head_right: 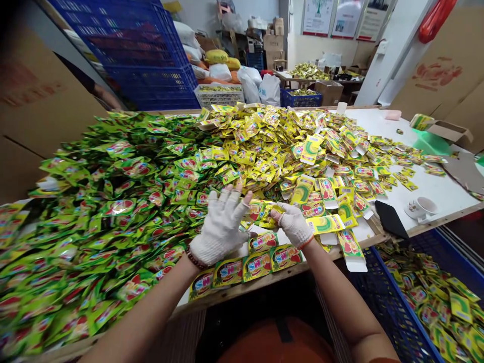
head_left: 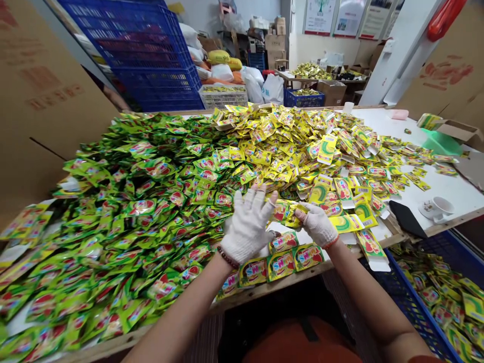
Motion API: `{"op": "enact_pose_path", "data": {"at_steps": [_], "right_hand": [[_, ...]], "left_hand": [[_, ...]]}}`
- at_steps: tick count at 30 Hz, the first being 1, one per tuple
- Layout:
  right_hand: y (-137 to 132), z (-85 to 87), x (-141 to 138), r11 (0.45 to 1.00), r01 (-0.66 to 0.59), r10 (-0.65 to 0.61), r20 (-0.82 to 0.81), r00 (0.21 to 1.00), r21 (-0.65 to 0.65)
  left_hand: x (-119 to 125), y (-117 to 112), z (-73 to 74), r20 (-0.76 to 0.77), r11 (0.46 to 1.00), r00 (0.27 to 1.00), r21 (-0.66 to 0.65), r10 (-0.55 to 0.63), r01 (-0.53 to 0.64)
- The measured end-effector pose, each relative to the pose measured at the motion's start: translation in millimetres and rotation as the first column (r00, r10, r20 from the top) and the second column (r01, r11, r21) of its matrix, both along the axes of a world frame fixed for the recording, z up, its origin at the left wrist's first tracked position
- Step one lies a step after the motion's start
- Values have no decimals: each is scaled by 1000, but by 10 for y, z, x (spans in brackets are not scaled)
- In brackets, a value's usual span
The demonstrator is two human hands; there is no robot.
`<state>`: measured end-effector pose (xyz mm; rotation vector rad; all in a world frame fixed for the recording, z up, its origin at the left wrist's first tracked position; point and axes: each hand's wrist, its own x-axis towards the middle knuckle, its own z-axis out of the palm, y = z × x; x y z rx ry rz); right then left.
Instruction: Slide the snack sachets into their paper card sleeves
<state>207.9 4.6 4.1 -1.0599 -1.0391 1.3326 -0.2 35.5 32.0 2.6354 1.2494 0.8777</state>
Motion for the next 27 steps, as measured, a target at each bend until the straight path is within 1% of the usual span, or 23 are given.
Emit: {"op": "enact_pose_path", "data": {"at_steps": [1, 2, 3, 6, 8, 10, 13, 16, 18, 20, 22, 24, 26, 27], "right_hand": [[-14, 2, -3, 1000, 9, -9, 38, 999, 3], [-27, 1, -3, 1000, 29, -29, 67, 997, 4], [-39, 0, 2, 998, 55, -55, 88, 995, 5], [-69, 1, 32, 990, 141, -144, 169, 975, 31], [-84, 16, 53, 987, 153, -162, 272, 949, 55], [-96, 48, 69, 990, 120, -138, 368, 920, 72], [-108, 132, 90, 997, 34, -59, 447, 892, 62], [-110, 249, 126, 996, -83, 84, 469, 879, -23], [-103, 318, 156, 981, -182, 194, 460, 866, -71], [-89, 355, 178, 963, -255, 266, 468, 843, -88], [-71, 356, 185, 959, -276, 269, 521, 810, -66], [-52, 336, 179, 960, -280, 224, 589, 776, 3], [-36, 317, 169, 952, -297, 193, 612, 767, 71], [-28, 311, 168, 947, -311, 204, 609, 766, 74]], "left_hand": [[-11, -2, 1, -99, 1000, 995, 13, -18, 19], [-22, 1, -5, -153, 1000, 988, -7, -20, 20], [-36, 7, -17, -173, 999, 985, -44, -10, 2], [-80, 14, -66, -139, 989, 990, -138, 29, -49], [-103, 1, -85, -125, 989, 992, -147, 7, -25], [-113, -21, -85, -121, 992, 992, -128, -26, 11], [-113, -54, -64, -107, 995, 994, -91, -38, 28], [-112, -78, -45, -104, 995, 993, -91, -48, 38], [-116, -90, -41, -106, 993, 992, -97, -72, 61], [-121, -101, -45, -109, 991, 988, -90, -107, 97], [-120, -112, -60, -130, 991, 984, -65, -123, 116], [-111, -122, -86, -157, 995, 982, -27, -101, 98], [-96, -130, -120, -164, 997, 984, 11, -69, 72], [-89, -134, -138, -160, 997, 985, 23, -67, 72]]}}
